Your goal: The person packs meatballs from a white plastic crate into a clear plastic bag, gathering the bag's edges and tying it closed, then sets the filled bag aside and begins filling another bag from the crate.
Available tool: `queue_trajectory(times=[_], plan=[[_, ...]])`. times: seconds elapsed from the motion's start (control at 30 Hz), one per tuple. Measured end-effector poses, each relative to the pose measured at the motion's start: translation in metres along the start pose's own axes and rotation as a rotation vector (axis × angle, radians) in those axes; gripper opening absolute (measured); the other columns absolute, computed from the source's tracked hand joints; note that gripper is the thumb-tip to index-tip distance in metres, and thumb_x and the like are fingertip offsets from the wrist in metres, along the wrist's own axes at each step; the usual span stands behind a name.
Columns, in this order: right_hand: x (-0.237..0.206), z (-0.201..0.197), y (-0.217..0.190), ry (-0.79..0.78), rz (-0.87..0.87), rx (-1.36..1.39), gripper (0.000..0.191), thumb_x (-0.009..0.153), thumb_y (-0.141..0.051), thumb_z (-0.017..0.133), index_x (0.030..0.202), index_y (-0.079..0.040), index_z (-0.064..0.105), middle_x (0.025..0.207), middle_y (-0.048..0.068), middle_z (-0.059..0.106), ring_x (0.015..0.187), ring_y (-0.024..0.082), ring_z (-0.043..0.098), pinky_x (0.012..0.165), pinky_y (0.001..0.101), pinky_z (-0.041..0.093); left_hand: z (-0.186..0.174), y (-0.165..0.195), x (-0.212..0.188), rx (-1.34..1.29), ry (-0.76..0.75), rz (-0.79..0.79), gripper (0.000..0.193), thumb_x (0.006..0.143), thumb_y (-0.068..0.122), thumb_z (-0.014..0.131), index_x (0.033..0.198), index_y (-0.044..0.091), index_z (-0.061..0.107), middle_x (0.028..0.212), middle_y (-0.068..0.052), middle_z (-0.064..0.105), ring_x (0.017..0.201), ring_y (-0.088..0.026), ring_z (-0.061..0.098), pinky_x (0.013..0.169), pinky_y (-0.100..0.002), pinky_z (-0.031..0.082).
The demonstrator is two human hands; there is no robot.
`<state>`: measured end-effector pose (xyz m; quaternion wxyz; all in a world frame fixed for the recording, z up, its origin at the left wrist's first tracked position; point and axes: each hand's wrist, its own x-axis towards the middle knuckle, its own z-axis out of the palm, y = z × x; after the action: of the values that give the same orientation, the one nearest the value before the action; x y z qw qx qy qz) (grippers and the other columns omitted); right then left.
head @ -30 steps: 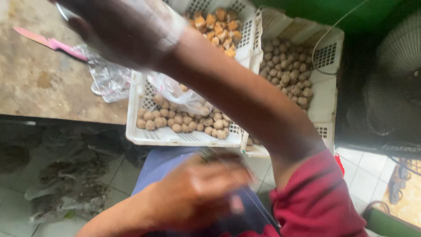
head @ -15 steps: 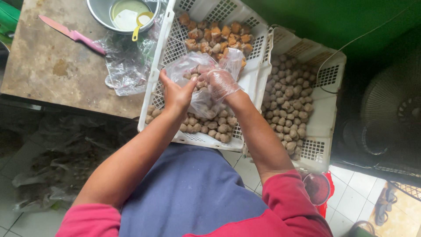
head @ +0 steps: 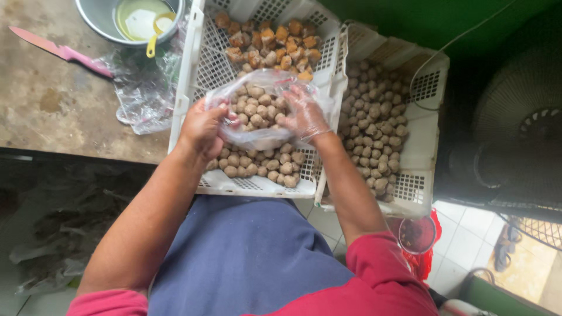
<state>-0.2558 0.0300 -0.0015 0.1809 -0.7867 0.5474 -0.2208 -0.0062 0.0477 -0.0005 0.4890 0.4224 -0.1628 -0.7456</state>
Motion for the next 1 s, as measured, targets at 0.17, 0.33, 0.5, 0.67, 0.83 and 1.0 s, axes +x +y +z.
queue_trajectory(times=[0.17,0.33,0.5,0.67,0.83,1.0], plan=[[-0.056,-0.014,0.020,0.023,0.188,0.282,0.022,0.093,-0.020,0.077,0.112,-0.012,0.067,0.122,0.011,0.070,0.101,0.022,0.075,0.088,0.0336,0.061,-0.016,-0.009,-0.004,0.038,-0.005,0.025,0.013,0.099,0.008,0.064,0.112,0.010,0.065,0.083,0.006,0.060,0.061,-0.004,0.046,0.052,-0.021,0.037],[-0.091,-0.007,-0.011,-0.371,-0.287,0.048,0.012,0.084,-0.005,0.070,0.096,-0.007,0.072,0.094,0.013,0.072,0.089,0.033,0.072,0.080,0.0413,0.059,-0.023,-0.026,-0.005,0.057,0.009,0.040,0.012,0.103,0.015,0.062,0.113,0.009,0.066,0.080,0.007,0.057,0.061,-0.003,0.048,0.050,-0.021,0.038],[-0.092,0.043,-0.024,-0.629,-0.208,-0.389,0.014,0.094,-0.013,0.063,0.095,-0.002,0.072,0.096,0.018,0.070,0.093,0.036,0.070,0.079,0.0470,0.057,-0.023,-0.040,-0.013,0.156,0.152,0.211,0.022,0.105,0.018,0.056,0.119,0.007,0.068,0.093,0.003,0.068,0.071,-0.003,0.053,0.059,-0.021,0.041],[-0.086,0.020,-0.023,-0.564,-0.174,-0.252,0.025,0.081,0.002,0.059,0.102,-0.003,0.072,0.099,0.018,0.072,0.097,0.034,0.072,0.088,0.0423,0.059,-0.028,-0.048,-0.012,0.092,0.077,0.357,0.023,0.107,0.015,0.053,0.122,0.005,0.067,0.111,-0.003,0.072,0.099,-0.008,0.065,0.089,-0.024,0.053],[-0.057,-0.036,-0.060,-0.623,0.277,0.418,0.026,0.091,-0.014,0.071,0.114,-0.001,0.069,0.094,0.019,0.071,0.084,0.029,0.071,0.078,0.0397,0.055,-0.034,-0.048,-0.010,0.006,0.136,0.203,0.021,0.108,0.018,0.055,0.118,0.006,0.068,0.101,-0.003,0.066,0.088,-0.011,0.060,0.079,-0.027,0.050],[-0.027,-0.023,-0.087,-0.099,-0.087,0.762,0.043,0.094,0.000,0.067,0.135,0.004,0.055,0.139,0.017,0.050,0.124,0.021,0.057,0.098,0.0373,0.056,-0.035,-0.049,-0.008,-0.091,0.053,0.245,0.021,0.110,0.020,0.057,0.121,0.007,0.071,0.099,0.000,0.069,0.080,-0.007,0.059,0.071,-0.025,0.049]])
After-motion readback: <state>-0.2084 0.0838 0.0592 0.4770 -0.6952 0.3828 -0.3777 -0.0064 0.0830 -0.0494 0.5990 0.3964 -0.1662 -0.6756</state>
